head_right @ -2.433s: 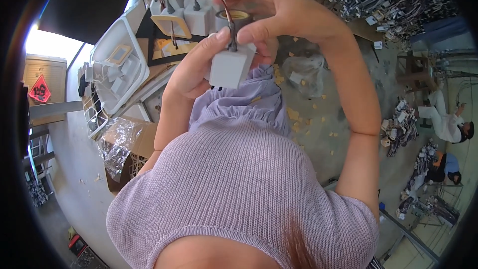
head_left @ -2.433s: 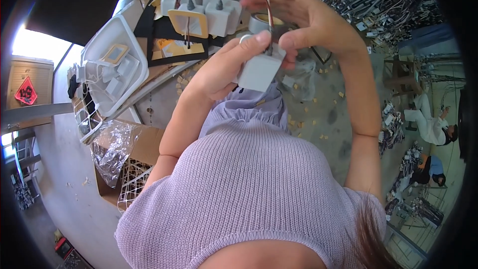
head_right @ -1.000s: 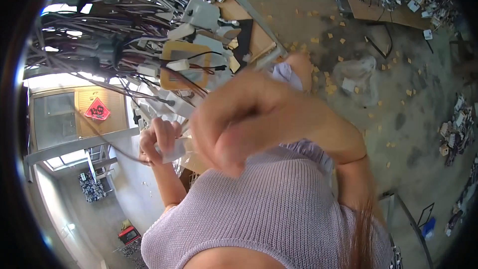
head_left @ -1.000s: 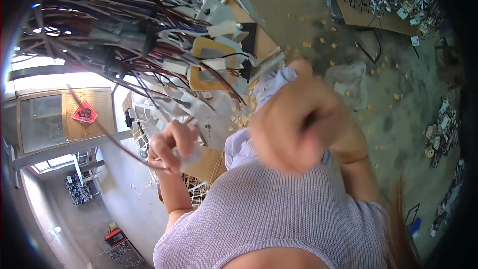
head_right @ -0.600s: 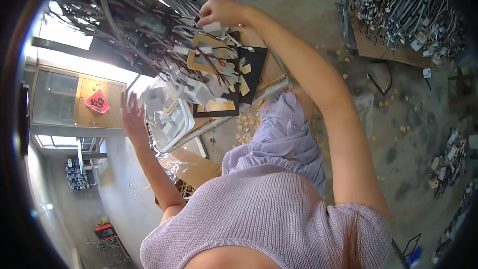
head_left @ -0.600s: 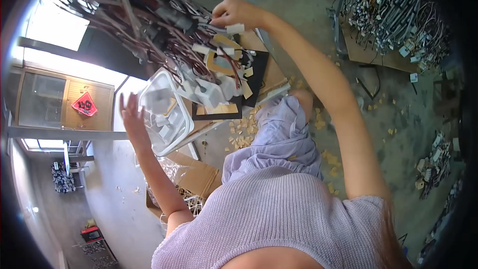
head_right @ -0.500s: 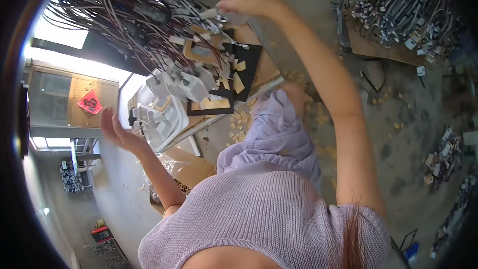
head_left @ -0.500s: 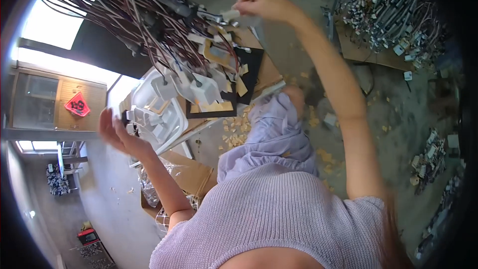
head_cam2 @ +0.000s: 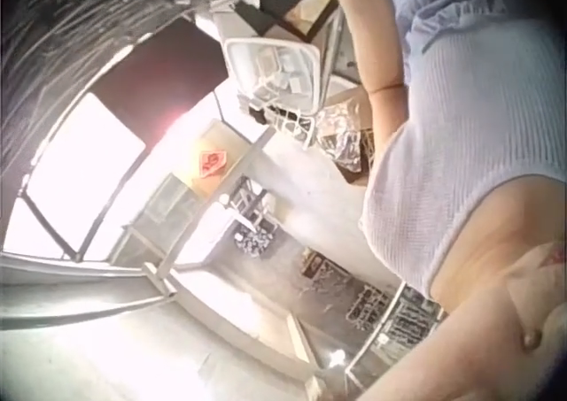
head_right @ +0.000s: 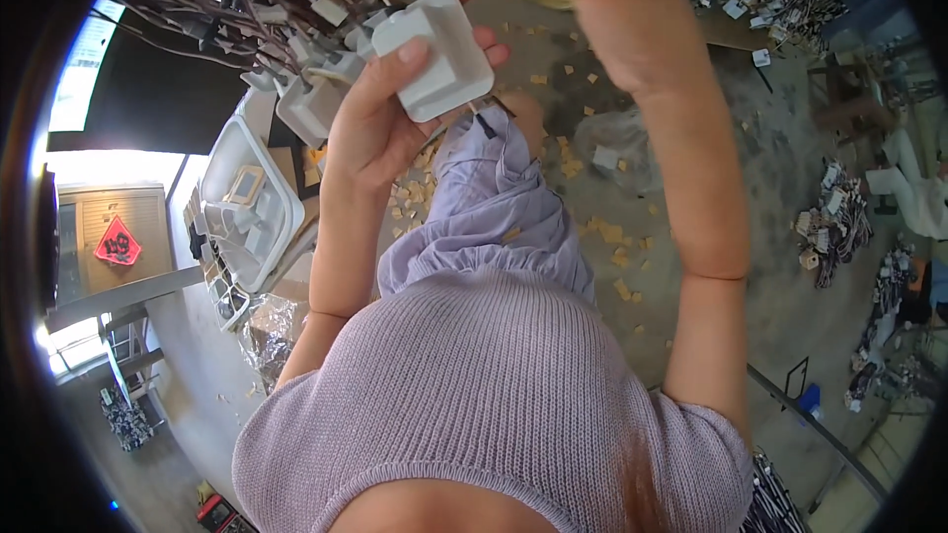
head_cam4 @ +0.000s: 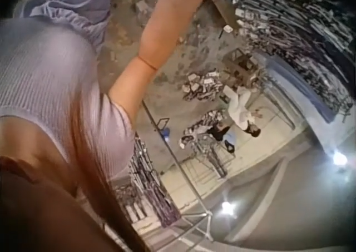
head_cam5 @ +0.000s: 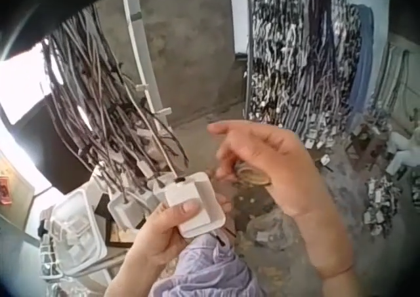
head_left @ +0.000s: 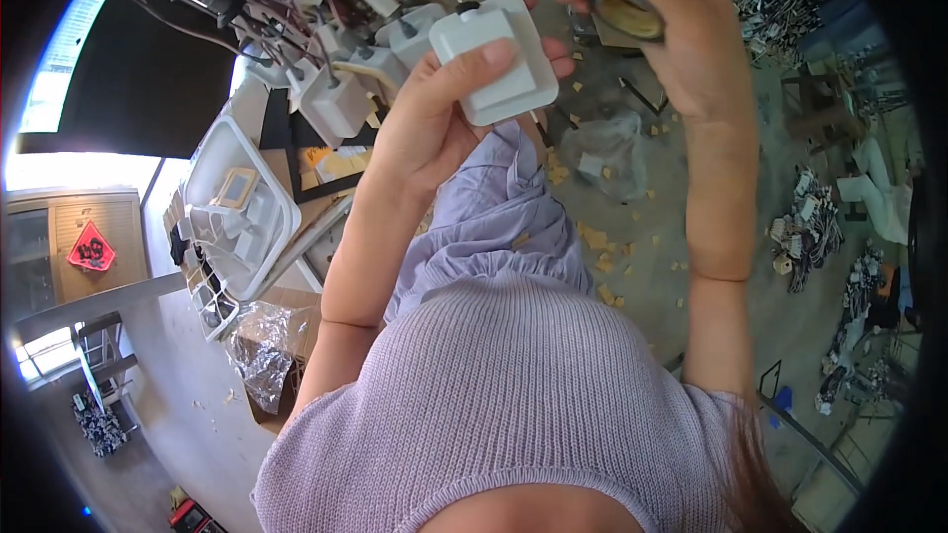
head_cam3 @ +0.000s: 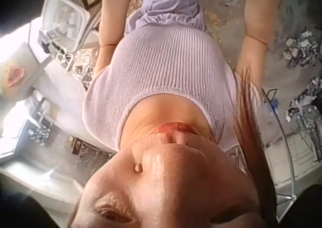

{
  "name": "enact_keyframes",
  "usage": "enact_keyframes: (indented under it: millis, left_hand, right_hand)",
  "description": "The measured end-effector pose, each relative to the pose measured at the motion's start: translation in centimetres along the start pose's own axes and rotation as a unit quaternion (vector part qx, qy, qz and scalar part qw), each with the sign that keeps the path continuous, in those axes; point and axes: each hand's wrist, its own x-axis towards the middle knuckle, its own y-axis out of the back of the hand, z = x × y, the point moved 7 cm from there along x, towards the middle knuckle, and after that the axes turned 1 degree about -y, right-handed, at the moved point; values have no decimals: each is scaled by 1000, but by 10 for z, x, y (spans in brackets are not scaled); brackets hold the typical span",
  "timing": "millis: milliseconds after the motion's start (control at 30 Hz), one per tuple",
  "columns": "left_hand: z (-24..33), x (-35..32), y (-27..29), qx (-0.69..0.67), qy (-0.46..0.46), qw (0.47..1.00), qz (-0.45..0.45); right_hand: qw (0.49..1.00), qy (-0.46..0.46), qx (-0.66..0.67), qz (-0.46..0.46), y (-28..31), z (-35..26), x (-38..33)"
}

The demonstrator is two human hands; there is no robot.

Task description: Taping electrical wires into plastic connectors for wire harness assembly.

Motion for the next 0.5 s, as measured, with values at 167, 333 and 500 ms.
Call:
enact_keyframes:
  millis: [167, 333, 500]
  left_hand:
    - [-1, -5, -3, -2, -53, 998, -18]
    - [4, -12, -5, 42, -104, 994, 9]
    - [2, -15, -7, 11, -88, 996, -6]
  right_hand:
    - [996, -4, -82, 23, 27, 39, -34]
    - [980, -88, -137, -116, -18, 69, -72]
    - [985, -84, -123, -88, -17, 88, -79]
